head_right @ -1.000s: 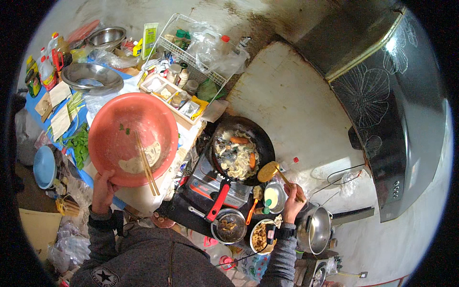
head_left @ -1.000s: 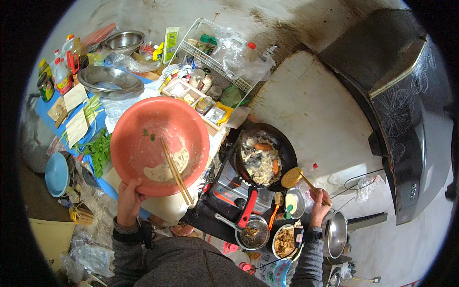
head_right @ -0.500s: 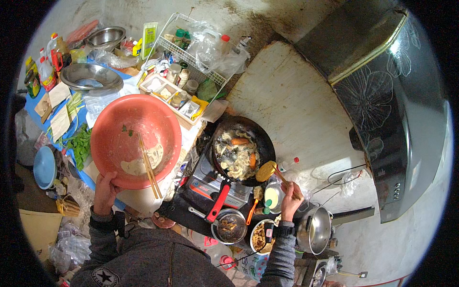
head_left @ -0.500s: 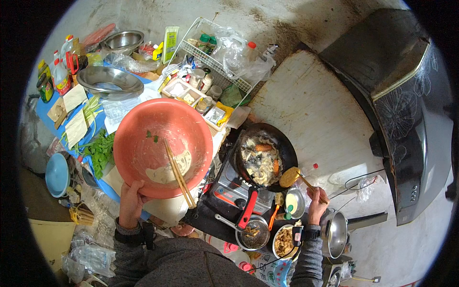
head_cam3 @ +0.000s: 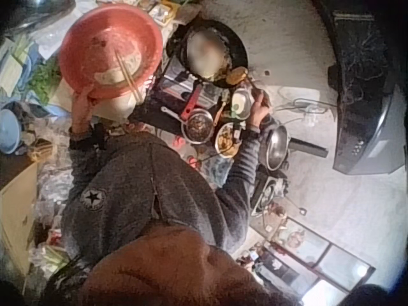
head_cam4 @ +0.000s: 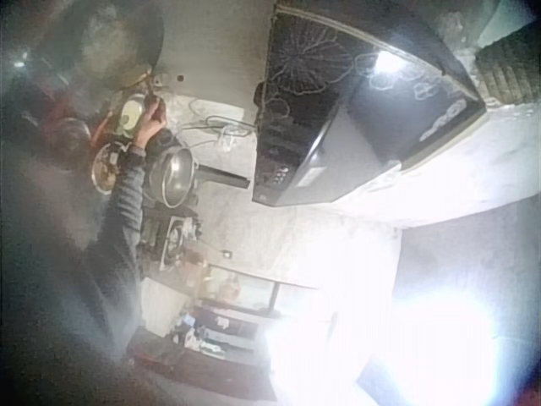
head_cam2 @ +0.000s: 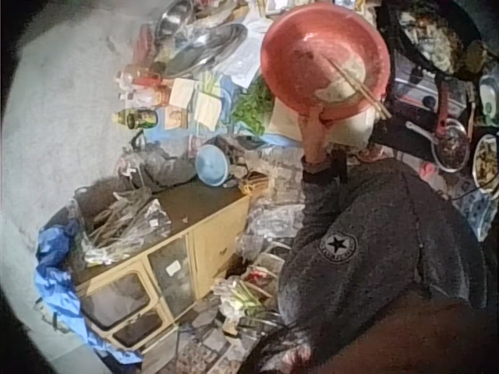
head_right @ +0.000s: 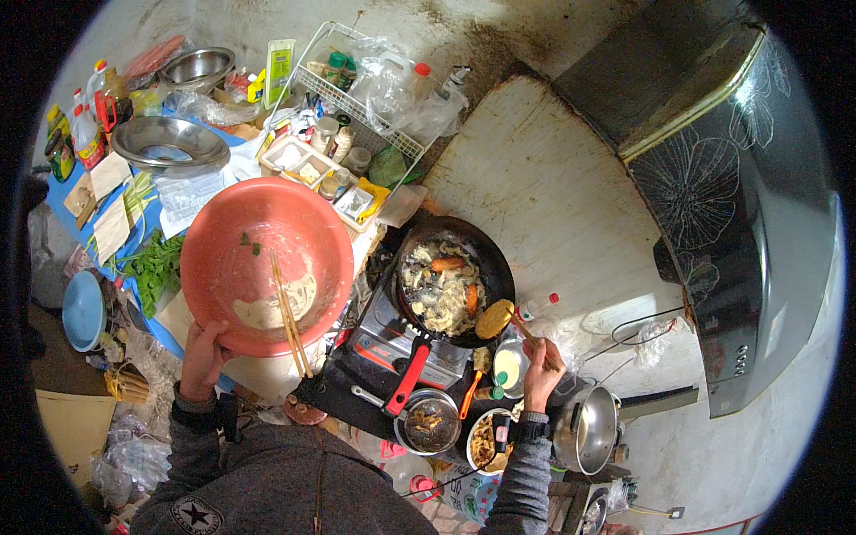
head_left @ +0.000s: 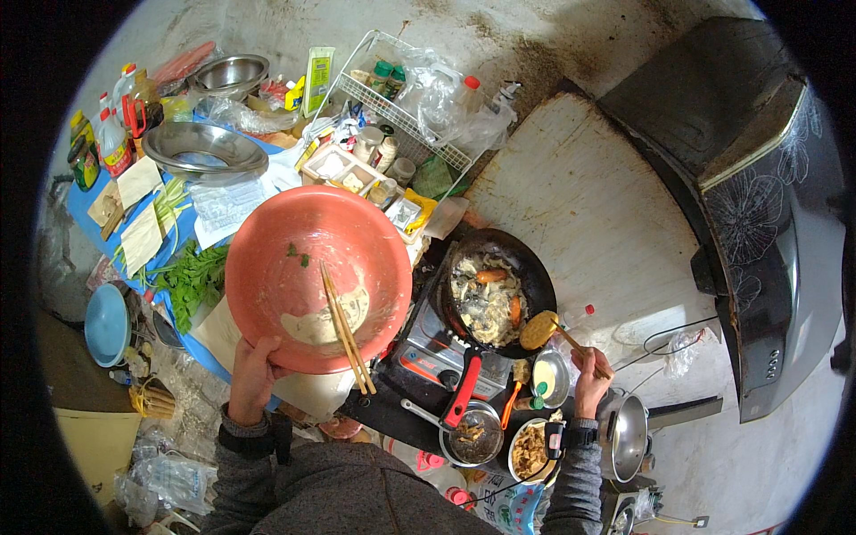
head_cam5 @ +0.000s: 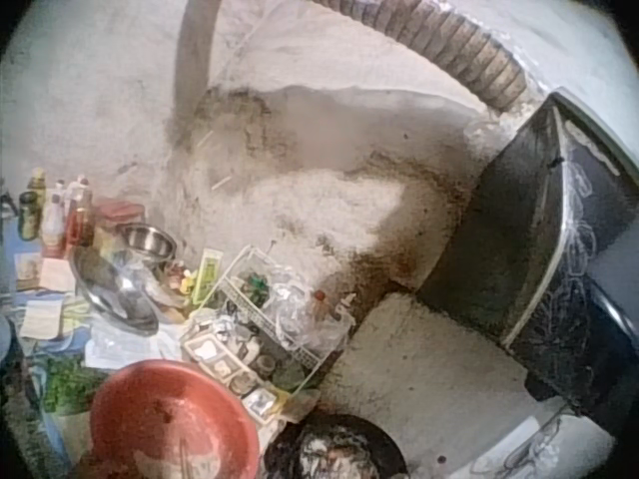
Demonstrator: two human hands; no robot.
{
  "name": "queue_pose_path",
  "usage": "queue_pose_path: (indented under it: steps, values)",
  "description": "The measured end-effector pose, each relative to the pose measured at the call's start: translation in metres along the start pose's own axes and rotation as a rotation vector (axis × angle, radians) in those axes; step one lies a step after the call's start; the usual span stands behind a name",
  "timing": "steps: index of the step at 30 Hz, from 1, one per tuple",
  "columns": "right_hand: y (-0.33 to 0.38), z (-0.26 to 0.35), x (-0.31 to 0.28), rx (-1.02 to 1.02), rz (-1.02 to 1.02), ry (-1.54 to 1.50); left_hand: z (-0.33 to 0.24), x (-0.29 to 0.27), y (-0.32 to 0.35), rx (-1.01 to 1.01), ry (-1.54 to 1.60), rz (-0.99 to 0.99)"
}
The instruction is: The person uses chopsticks to transfer a white batter from a pink bowl into a hot wok containing a cooking egg and other ingredients. The person repeatedly scrapes the bowl and adds batter to the pan while the food cooks.
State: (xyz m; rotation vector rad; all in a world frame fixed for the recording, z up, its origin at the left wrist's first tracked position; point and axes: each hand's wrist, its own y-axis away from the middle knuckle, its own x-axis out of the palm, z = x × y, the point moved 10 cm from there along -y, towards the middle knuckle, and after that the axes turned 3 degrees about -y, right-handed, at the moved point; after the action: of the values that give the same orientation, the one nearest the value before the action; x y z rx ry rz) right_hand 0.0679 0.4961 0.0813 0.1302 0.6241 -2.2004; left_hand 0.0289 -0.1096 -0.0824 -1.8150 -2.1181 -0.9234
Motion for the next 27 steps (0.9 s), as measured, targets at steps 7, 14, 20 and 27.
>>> queue_pose_path:
  steps: [7, 14, 20, 27]
  values:
    - [0.000, 0.005, 0.002, -0.031, 0.003, 0.033, -0.001, 0.002, 0.001, 0.004, -0.002, -0.010]
    - [0.002, 0.007, 0.004, -0.052, 0.022, 0.038, -0.004, -0.001, 0.002, 0.014, -0.015, -0.030]
    - [0.001, 0.001, 0.007, -0.015, 0.045, 0.050, -0.009, 0.004, 0.005, 0.025, -0.006, -0.051]
    - [-0.007, -0.011, 0.026, 0.043, 0.118, 0.086, -0.007, 0.003, 0.003, 0.020, -0.013, -0.046]
